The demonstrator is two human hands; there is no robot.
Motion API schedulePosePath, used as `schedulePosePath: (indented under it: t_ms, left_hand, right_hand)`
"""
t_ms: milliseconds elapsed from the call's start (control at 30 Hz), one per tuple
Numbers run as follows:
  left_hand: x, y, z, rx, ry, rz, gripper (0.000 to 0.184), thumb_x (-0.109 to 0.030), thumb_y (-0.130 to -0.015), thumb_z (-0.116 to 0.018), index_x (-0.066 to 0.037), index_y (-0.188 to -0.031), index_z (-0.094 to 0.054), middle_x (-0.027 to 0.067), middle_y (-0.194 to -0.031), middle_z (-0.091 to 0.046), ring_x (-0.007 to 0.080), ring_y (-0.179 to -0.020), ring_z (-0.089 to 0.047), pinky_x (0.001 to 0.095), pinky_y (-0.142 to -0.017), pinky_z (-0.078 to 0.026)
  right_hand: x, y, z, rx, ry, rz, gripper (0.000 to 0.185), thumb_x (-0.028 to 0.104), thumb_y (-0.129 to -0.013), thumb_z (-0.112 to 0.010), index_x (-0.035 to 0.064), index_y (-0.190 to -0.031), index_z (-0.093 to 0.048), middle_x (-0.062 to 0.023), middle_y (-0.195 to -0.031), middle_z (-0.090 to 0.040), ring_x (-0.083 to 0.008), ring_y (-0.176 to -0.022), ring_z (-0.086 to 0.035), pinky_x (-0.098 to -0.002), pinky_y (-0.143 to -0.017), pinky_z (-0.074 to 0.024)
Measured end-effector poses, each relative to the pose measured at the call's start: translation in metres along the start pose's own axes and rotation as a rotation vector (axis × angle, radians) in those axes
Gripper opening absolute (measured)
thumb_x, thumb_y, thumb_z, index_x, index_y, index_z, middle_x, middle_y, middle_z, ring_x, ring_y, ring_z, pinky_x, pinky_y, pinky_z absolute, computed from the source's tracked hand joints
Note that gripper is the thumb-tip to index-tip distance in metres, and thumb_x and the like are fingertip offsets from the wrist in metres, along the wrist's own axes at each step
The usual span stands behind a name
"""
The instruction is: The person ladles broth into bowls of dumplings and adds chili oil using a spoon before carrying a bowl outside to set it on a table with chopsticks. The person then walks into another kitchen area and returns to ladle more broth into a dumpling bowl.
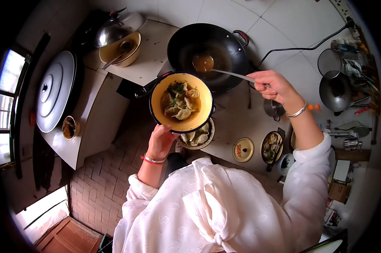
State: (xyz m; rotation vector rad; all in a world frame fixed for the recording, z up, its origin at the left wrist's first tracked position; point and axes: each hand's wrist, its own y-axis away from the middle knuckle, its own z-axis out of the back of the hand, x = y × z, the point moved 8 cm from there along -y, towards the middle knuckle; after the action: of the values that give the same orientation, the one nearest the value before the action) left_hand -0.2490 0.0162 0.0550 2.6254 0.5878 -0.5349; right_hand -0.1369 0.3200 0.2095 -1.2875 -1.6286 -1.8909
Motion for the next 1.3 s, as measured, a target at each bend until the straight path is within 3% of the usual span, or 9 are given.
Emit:
schedulePosePath:
  t_ms: [300, 500, 600, 733, 767, 867, 1000, 1167, 1300]
  left_hand:
    - [0.012, -0.035, -0.035, 0.066, 0.037, 0.035, 0.026, -0.014, -0.088, -0.058, -0.003, -0.111, -0.060, 0.0081, -0.110, -0.064, 0.0213, -0.102, -0.061, 0.0396, -0.088, -0.051]
    - [0.028, -0.056, -0.057, 0.115, 0.035, 0.073, 0.026, -0.016, -0.087, -0.060, -0.004, -0.110, -0.059, 0.0094, -0.110, -0.064, 0.0236, -0.101, -0.061, 0.0401, -0.090, -0.050]
    - [0.035, -0.056, -0.066, 0.133, -0.047, 0.105, 0.032, -0.023, -0.087, -0.061, -0.008, -0.115, -0.055, 0.0048, -0.112, -0.061, 0.0181, -0.104, -0.057, 0.0361, -0.090, -0.046]
    - [0.043, -0.055, -0.067, 0.116, -0.033, 0.136, 0.029, -0.022, -0.087, -0.059, -0.008, -0.112, -0.057, 0.0062, -0.112, -0.062, 0.0190, -0.105, -0.057, 0.0386, -0.092, -0.047]
    - [0.045, -0.054, -0.066, 0.095, -0.024, 0.142, 0.027, -0.020, -0.087, -0.058, -0.006, -0.111, -0.058, 0.0075, -0.112, -0.062, 0.0207, -0.105, -0.058, 0.0403, -0.094, -0.046]
    - [0.050, -0.052, -0.059, 0.066, 0.000, 0.162, 0.027, -0.019, -0.087, -0.057, -0.004, -0.110, -0.058, 0.0095, -0.112, -0.062, 0.0229, -0.105, -0.058, 0.0411, -0.095, -0.046]
    - [0.044, -0.050, -0.063, 0.100, 0.032, 0.150, 0.033, -0.018, -0.087, -0.058, -0.002, -0.116, -0.055, 0.0113, -0.116, -0.060, 0.0254, -0.107, -0.057, 0.0420, -0.097, -0.045]
    - [0.028, -0.046, -0.039, 0.145, -0.071, 0.050, 0.046, -0.015, -0.087, -0.058, 0.001, -0.128, -0.047, 0.0120, -0.127, -0.056, 0.0266, -0.116, -0.054, 0.0440, -0.101, -0.043]
    - [0.003, -0.029, -0.045, 0.146, -0.172, -0.055, 0.050, -0.014, -0.086, -0.060, 0.001, -0.131, -0.044, 0.0114, -0.127, -0.055, 0.0236, -0.118, -0.054, 0.0421, -0.102, -0.042]
  right_hand:
    - [0.059, 0.091, -0.016, -0.102, 0.169, 0.085, 0.041, 0.008, -0.090, -0.047, -0.0074, -0.128, -0.048, -0.0020, -0.065, -0.048, -0.0006, -0.040, -0.029, -0.0159, -0.034, -0.0215]
    - [0.027, 0.109, -0.025, -0.030, 0.196, 0.017, 0.042, 0.012, -0.091, -0.048, -0.0066, -0.128, -0.047, -0.0018, -0.064, -0.049, -0.0016, -0.042, -0.032, -0.0172, -0.035, -0.0246]
    - [0.008, 0.114, -0.032, -0.164, 0.366, 0.028, 0.043, 0.013, -0.089, -0.050, -0.0058, -0.128, -0.048, -0.0011, -0.065, -0.051, -0.0031, -0.047, -0.036, -0.0180, -0.040, -0.0290]
    - [0.010, 0.136, -0.049, -0.297, 0.895, 0.395, 0.038, 0.007, -0.091, -0.047, -0.0051, -0.126, -0.050, -0.0060, -0.059, -0.051, -0.0133, -0.048, -0.046, -0.0292, -0.048, -0.0395]
    - [0.018, 0.148, -0.057, -0.359, 1.098, 0.438, 0.037, 0.003, -0.090, -0.048, -0.0033, -0.126, -0.050, -0.0150, -0.061, -0.055, -0.0259, -0.052, -0.056, -0.0370, -0.052, -0.0434]
    - [0.020, 0.168, -0.073, -0.469, 1.376, 0.762, 0.037, 0.002, -0.089, -0.052, -0.0016, -0.125, -0.052, -0.0210, -0.066, -0.058, -0.0352, -0.059, -0.059, -0.0395, -0.054, -0.0449]
    - [0.003, 0.164, -0.062, -0.513, 1.267, 0.724, 0.037, 0.001, -0.089, -0.052, -0.0010, -0.125, -0.052, -0.0216, -0.070, -0.060, -0.0346, -0.061, -0.061, -0.0396, -0.054, -0.0450]
    - [-0.022, 0.118, -0.003, -0.468, 0.571, 0.496, 0.035, 0.007, -0.094, -0.042, -0.0032, -0.126, -0.051, 0.0020, -0.058, -0.047, -0.0048, -0.052, -0.040, -0.0227, -0.048, -0.0340]
    - [-0.046, 0.049, 0.031, -0.454, 0.520, 0.377, 0.036, 0.009, -0.093, -0.043, -0.0027, -0.125, -0.053, -0.0024, -0.060, -0.051, -0.0094, -0.054, -0.046, -0.0259, -0.050, -0.0385]
